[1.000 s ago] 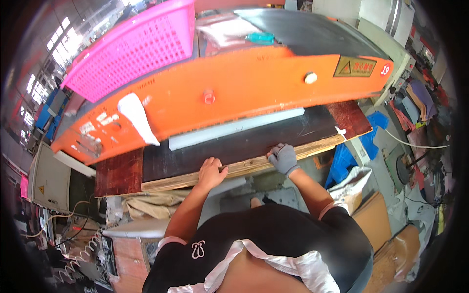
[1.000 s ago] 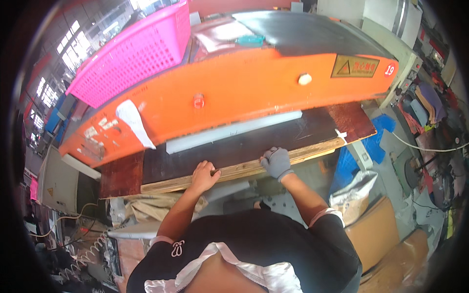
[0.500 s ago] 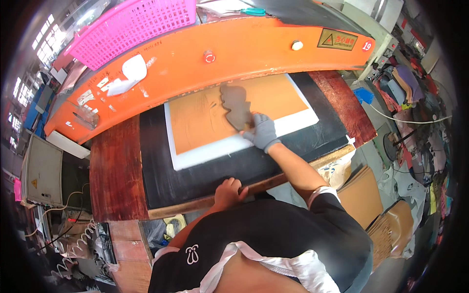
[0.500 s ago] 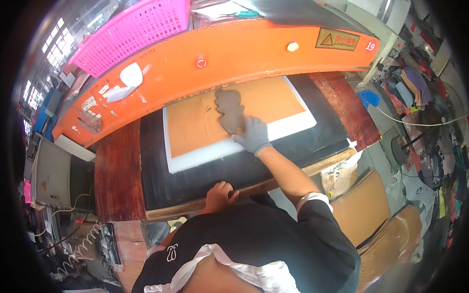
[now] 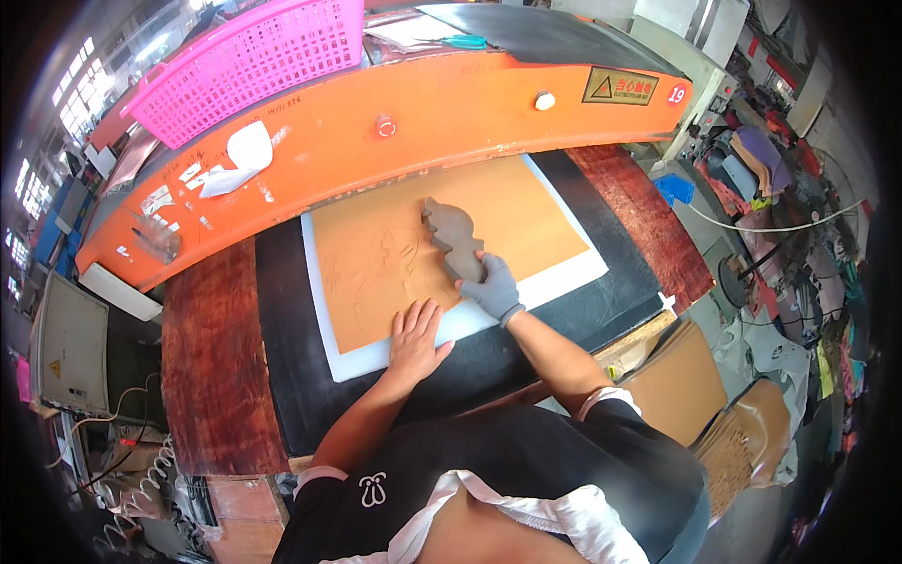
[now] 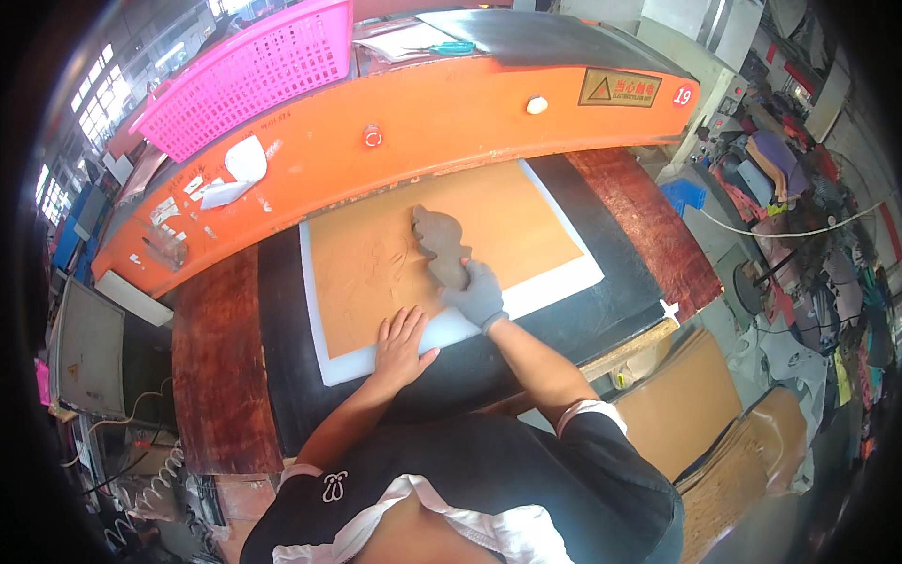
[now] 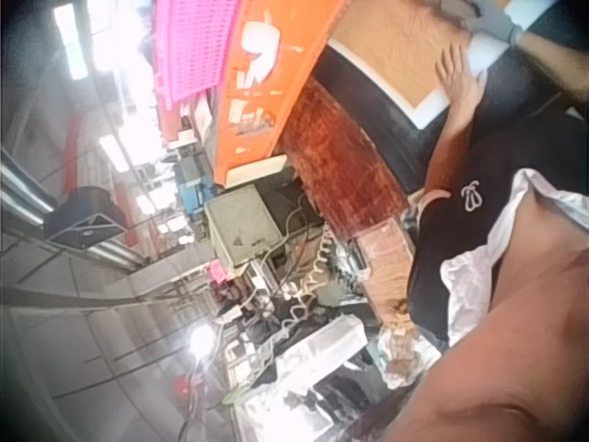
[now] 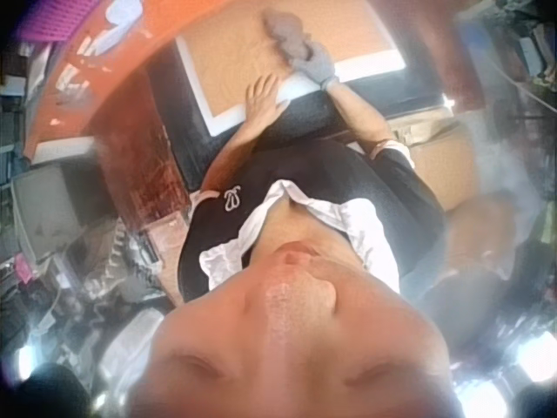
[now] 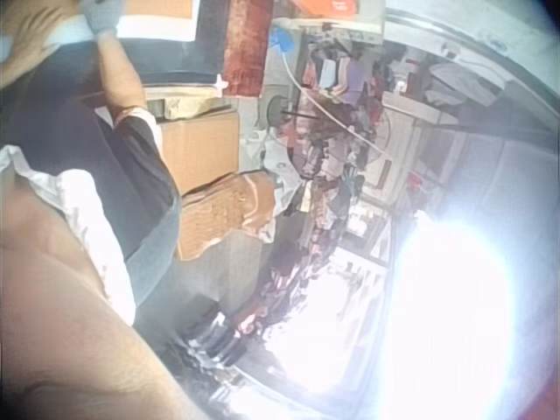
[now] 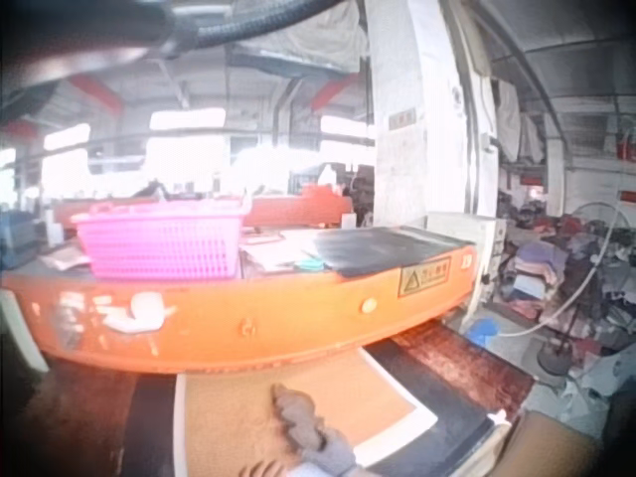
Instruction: The person repeatedly lowers and raises a press on a die-cutting machine to cut shapes from a sheet of material. They then peel away the excess material from around the cut shapes, leaving the finished pieces on the sheet. The person continues this cycle multiple times, clearing the weeded material and stacking the finished cutouts.
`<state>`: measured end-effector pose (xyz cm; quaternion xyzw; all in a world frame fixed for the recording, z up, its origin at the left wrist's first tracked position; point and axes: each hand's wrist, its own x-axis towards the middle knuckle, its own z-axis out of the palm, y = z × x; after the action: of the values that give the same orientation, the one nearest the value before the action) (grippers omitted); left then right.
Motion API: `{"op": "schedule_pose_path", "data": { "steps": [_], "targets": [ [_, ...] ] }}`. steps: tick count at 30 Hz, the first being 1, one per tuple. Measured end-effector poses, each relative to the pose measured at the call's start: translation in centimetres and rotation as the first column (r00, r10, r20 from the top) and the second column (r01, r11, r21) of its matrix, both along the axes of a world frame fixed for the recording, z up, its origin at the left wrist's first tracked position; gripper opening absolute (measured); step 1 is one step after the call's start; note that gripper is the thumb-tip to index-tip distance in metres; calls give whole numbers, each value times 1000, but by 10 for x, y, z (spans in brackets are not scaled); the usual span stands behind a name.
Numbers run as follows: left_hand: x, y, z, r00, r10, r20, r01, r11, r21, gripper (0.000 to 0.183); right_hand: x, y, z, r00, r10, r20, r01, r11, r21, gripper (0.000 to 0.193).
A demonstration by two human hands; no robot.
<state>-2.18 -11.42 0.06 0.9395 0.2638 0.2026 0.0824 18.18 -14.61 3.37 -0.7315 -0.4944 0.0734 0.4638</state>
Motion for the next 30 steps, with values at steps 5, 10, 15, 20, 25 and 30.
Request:
{"op": "schedule_pose_path", "data": {
  "steps": [5, 10, 15, 20, 25, 30],
  "targets": [
    [0, 2, -6, 996, -12, 87, 6, 998, 66, 65, 38, -2, -3, 789, 126, -601, -77, 991, 108, 53],
    [1, 6, 0, 996, 22, 86, -24, 999, 30, 66, 82, 7, -6, 536, 227, -813, 25, 959, 283, 40],
    [3, 6, 2, 997, 44, 63, -44, 999, -14, 67, 98, -9, -4, 992, -54, -116, 65, 994, 87, 61],
    [6, 9, 1, 998, 48, 31, -47, 998, -32, 69, 89, -18, -7, 878, -101, 468, 126, 992, -21, 71],
    [7, 11, 1, 997, 39, 62, -40, 999, 12, 68, 90, -15, -9, 878, -116, 465, 139, 990, -15, 72],
    [8, 10, 2, 998, 53, 35, -53, 999, 5, 67, 90, -19, -9, 874, -106, 475, 96, 994, 45, 73]
  ]
}}
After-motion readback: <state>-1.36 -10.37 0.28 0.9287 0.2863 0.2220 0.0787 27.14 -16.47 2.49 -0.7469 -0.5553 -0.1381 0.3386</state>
